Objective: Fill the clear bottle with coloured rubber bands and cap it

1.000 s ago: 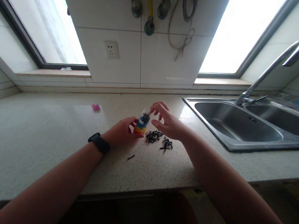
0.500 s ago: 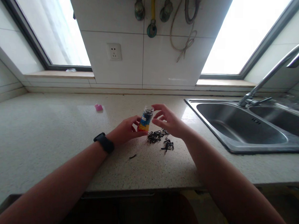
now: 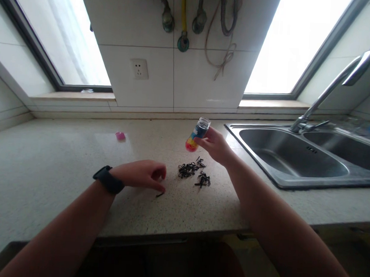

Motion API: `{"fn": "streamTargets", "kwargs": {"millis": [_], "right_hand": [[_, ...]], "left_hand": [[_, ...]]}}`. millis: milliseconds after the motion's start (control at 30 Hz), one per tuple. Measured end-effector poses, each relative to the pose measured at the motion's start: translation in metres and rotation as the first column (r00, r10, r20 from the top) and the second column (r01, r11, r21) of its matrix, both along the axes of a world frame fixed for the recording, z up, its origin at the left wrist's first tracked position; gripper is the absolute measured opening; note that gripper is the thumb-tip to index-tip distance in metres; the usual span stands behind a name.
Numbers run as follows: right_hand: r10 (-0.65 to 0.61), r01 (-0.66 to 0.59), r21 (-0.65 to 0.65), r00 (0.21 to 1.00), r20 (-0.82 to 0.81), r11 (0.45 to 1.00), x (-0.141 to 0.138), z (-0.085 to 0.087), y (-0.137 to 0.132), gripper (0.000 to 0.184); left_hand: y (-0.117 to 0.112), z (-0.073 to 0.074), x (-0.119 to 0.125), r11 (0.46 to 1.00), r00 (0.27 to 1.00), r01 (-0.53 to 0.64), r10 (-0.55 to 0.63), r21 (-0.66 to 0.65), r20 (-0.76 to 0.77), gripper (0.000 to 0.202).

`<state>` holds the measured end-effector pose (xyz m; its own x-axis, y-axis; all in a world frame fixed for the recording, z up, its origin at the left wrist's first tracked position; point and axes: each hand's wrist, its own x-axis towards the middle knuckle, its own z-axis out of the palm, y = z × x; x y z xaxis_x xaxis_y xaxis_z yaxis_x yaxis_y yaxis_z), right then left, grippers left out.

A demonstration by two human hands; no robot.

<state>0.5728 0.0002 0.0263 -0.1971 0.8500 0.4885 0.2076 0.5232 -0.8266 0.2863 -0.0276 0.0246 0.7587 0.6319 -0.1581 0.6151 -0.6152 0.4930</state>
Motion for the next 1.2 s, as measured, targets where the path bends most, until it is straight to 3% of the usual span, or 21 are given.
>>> {"fn": "streamTargets", "kwargs": {"millis": [100,367,467,633,833,933,1067,1200], "right_hand": [[-0.055,0.053,0.027,0.998,0.041,0.998,0.012,-0.003,0.006,0.034],[-0.073,0.069,0.038,0.991,0.11,0.997,0.019,-0.008,0.01,0.033],[-0.088,0.082,0.051,0.989,0.117,0.995,0.021,-0.008,0.012,0.033],[-0.118,0.112,0.059,0.986,0.116,0.992,0.023,-0.008,0.013,0.032],[-0.123,0.118,0.064,0.988,0.095,0.991,0.026,-0.008,0.014,0.033],[-0.116,0.111,0.068,0.989,0.09,0.992,0.028,-0.008,0.015,0.033],[-0.143,0.139,0.048,0.983,0.117,0.989,0.029,-0.008,0.014,0.033],[-0.138,0.131,0.057,0.982,0.128,0.99,0.03,-0.006,0.013,0.032]], "left_hand": [[-0.005,0.006,-0.004,0.997,0.995,0.074,-0.075,-0.02,-0.073,0.037],[-0.011,0.004,0.009,0.989,0.99,0.141,-0.141,-0.043,0.001,0.014],[-0.008,0.001,0.017,0.995,0.995,0.097,-0.098,0.033,0.023,0.013],[0.006,-0.015,0.043,0.978,0.983,-0.084,0.051,0.19,0.174,0.018],[0.014,-0.029,0.059,0.947,0.964,-0.18,0.117,0.265,0.238,0.027],[0.011,-0.024,0.057,0.949,0.98,-0.14,0.091,0.281,0.179,0.04],[0.004,-0.011,0.059,0.979,0.996,-0.049,0.032,0.198,0.087,0.044],[0.0,-0.006,0.068,0.978,0.99,-0.089,0.067,0.187,0.121,0.044]]}}
